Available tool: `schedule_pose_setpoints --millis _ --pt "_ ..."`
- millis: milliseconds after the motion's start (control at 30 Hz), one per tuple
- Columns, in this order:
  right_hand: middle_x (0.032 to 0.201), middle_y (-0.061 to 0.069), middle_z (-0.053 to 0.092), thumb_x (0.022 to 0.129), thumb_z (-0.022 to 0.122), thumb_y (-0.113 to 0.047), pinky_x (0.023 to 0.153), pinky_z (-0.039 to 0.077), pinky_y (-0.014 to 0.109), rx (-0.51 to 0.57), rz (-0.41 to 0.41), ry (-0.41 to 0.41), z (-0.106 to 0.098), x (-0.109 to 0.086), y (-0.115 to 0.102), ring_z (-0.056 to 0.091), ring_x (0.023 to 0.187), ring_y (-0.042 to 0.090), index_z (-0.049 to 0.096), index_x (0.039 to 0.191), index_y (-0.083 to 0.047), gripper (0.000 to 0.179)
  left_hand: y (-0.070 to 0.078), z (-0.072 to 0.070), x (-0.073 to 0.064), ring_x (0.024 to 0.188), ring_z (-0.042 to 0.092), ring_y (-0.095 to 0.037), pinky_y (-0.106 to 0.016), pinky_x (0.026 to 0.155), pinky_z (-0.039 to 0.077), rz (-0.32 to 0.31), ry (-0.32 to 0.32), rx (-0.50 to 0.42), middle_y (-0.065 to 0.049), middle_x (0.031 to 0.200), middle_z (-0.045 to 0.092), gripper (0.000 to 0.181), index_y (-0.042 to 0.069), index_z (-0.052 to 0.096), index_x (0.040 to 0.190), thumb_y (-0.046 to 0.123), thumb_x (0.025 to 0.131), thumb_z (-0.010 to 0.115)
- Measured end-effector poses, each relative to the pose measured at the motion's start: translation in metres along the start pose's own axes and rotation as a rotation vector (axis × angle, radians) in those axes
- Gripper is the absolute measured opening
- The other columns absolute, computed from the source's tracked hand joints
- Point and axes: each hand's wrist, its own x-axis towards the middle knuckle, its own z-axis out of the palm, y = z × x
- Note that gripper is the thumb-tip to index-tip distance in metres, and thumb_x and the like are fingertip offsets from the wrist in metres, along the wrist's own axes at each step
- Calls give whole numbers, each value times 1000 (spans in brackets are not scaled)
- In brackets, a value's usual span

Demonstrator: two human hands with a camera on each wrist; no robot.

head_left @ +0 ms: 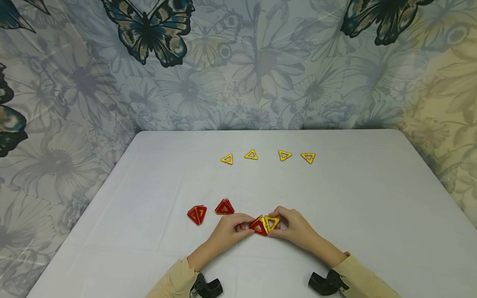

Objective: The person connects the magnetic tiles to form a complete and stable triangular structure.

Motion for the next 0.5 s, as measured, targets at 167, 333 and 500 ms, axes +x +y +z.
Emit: schedule_pose_setpoints --millis 167,333,500 --pt "60 -9 39 69 77 -21 46 27 19 33 -1 7 1 0 -1 30 53 2 60 98 -8 36 1 0 0 62 49 -2 -17 54 43 -7 -3 0 0 88 63 24 5 66 101 12 78 70" --pt "67 -10 49 71 75 -13 45 29 17 98 -47 11 4 0 -2 33 53 2 61 100 -6 33 1 0 0 62 49 -2 -17 55 43 1 -7 0 -1 89 63 24 5 66 101 13 79 69" --pt "69 -11 51 74 73 -10 45 31 17 111 -102 7 6 0 -2 35 53 2 61 103 -7 32 1 -1 0 63 49 -2 -16 55 42 23 -6 8 -1 89 64 24 5 67 100 12 78 70"
